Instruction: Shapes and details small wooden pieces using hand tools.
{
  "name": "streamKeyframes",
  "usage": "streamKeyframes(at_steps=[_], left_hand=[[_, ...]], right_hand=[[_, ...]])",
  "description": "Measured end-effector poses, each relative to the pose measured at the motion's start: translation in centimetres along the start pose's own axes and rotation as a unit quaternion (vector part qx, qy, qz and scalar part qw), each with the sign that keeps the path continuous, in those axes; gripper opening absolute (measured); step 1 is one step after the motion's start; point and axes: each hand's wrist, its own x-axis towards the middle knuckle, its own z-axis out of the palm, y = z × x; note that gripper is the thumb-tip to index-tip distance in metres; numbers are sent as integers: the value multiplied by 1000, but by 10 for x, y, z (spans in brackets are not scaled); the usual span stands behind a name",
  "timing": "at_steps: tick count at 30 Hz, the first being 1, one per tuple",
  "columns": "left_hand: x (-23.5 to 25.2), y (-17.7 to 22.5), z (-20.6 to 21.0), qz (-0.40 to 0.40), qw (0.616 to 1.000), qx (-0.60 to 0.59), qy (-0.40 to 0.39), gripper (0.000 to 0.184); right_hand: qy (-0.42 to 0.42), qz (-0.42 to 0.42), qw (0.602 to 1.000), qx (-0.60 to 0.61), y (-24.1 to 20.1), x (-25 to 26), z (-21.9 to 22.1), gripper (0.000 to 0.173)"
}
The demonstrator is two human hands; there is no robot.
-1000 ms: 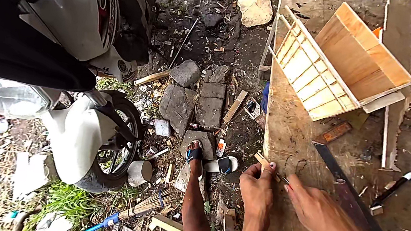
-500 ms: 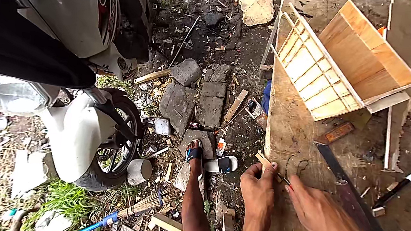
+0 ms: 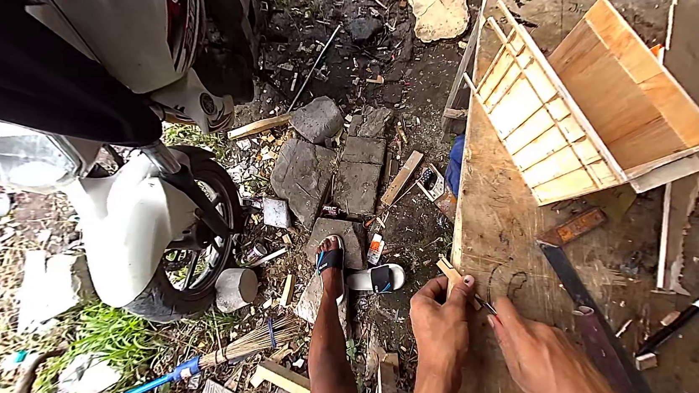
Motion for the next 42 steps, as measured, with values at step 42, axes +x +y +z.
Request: streamKeyframes(at_steps=[42], left_hand=[[6, -1, -7, 27, 999, 30, -30, 18]], right_hand=[[-101, 26, 995, 6, 1, -12, -20, 27]])
